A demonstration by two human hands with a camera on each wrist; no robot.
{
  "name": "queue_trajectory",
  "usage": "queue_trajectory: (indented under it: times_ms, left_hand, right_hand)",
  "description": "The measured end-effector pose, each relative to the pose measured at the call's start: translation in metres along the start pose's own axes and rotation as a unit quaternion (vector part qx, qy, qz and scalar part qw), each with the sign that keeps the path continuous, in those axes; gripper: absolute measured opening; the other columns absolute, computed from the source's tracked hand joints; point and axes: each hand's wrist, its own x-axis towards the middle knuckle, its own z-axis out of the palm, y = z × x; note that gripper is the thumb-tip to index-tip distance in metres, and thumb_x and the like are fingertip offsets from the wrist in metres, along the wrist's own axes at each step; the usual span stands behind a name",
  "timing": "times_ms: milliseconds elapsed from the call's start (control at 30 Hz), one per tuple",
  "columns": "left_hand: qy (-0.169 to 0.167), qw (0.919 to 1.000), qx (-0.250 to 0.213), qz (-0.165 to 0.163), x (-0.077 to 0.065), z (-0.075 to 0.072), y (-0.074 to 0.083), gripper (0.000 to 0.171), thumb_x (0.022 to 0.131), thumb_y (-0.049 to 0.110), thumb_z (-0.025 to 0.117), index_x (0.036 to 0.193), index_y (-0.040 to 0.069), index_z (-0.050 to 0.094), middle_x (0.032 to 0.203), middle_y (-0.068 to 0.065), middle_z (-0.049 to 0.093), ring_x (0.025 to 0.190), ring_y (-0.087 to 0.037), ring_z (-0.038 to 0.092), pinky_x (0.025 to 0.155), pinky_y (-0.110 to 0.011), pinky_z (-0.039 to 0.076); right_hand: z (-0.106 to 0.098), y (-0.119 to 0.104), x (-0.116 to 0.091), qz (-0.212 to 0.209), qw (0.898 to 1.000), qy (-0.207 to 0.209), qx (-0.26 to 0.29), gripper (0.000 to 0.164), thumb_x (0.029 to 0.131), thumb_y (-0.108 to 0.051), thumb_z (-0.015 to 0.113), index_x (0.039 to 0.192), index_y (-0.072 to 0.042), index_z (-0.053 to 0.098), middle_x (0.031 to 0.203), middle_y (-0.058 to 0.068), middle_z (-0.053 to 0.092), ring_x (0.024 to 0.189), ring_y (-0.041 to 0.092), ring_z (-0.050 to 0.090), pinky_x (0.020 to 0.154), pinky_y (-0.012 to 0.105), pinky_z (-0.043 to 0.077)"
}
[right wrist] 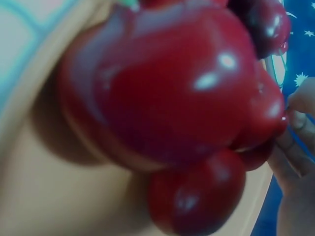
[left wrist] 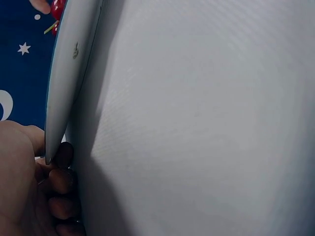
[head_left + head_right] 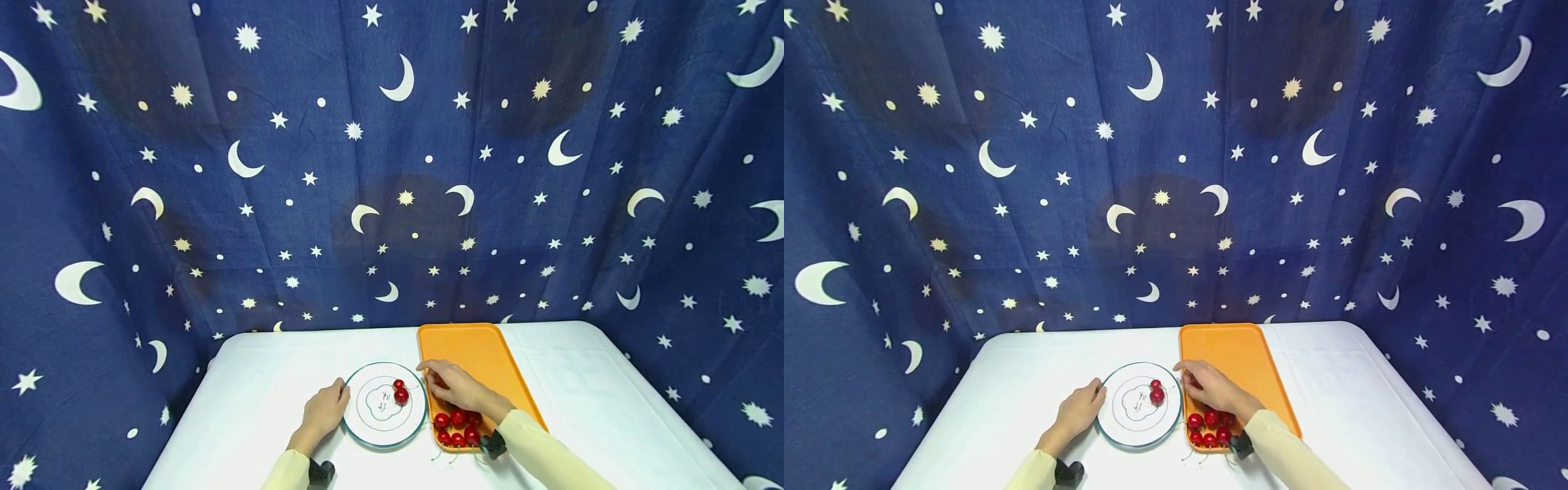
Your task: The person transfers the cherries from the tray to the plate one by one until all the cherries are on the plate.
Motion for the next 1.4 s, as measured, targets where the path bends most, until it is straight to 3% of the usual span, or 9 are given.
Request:
queue_trajectory:
  times_ms: [133,300,733,900,1133,1400]
  left_hand:
    - [0.003,1.0000,-0.001,0.002,0.000,0.002,-0.001,0.023,0.107,0.027,0.048,0.094,0.012,0.058,0.065,0.002,0.045,0.059,-0.012,0.042,0.056,-0.028,0.030]
    - [0.004,1.0000,0.002,0.002,0.000,0.003,-0.003,0.023,0.107,0.027,0.048,0.095,0.011,0.059,0.065,0.002,0.047,0.059,-0.013,0.043,0.055,-0.028,0.030]
    - [0.006,1.0000,0.004,0.000,0.001,0.002,-0.003,0.023,0.107,0.027,0.048,0.098,0.010,0.061,0.067,0.001,0.050,0.060,-0.013,0.045,0.056,-0.028,0.032]
    - [0.007,1.0000,0.002,0.000,0.001,0.001,-0.003,0.022,0.107,0.027,0.048,0.098,0.010,0.061,0.066,0.001,0.049,0.060,-0.013,0.044,0.057,-0.028,0.032]
    - [0.009,0.9999,0.003,0.006,0.000,0.001,-0.002,0.022,0.107,0.027,0.049,0.097,0.010,0.060,0.067,0.001,0.050,0.061,-0.013,0.045,0.057,-0.029,0.032]
    - [0.011,0.9999,0.000,0.003,0.000,0.001,-0.002,0.022,0.106,0.028,0.049,0.092,0.013,0.057,0.065,0.002,0.045,0.059,-0.013,0.042,0.056,-0.028,0.029]
  right_hand:
    - [0.000,0.001,0.000,-0.006,1.000,0.014,-0.011,0.021,0.096,0.000,0.064,0.117,-0.003,0.067,0.090,-0.002,0.060,0.083,0.003,0.049,0.076,0.022,0.047]
    - [-0.003,0.001,0.002,0.021,1.000,0.008,0.005,0.008,0.096,-0.003,0.065,0.102,-0.006,0.070,0.094,0.002,0.065,0.083,0.003,0.051,0.075,0.020,0.050]
    - [-0.011,-0.002,0.013,0.032,0.999,0.038,-0.007,0.004,0.099,-0.012,0.068,0.099,-0.011,0.072,0.092,-0.003,0.070,0.084,0.003,0.060,0.078,0.027,0.057]
    - [-0.013,-0.004,0.016,0.046,0.998,0.031,0.006,0.006,0.100,-0.020,0.068,0.097,-0.015,0.072,0.090,-0.009,0.070,0.082,-0.001,0.059,0.079,0.030,0.057]
    - [-0.012,-0.006,0.017,0.052,0.998,0.002,0.041,0.005,0.096,-0.014,0.072,0.094,-0.018,0.070,0.092,-0.007,0.071,0.085,0.001,0.060,0.079,0.026,0.056]
    - [-0.006,-0.006,0.018,0.066,0.998,-0.007,0.016,0.006,0.094,-0.012,0.074,0.093,-0.017,0.071,0.089,-0.009,0.070,0.085,0.006,0.060,0.079,0.023,0.054]
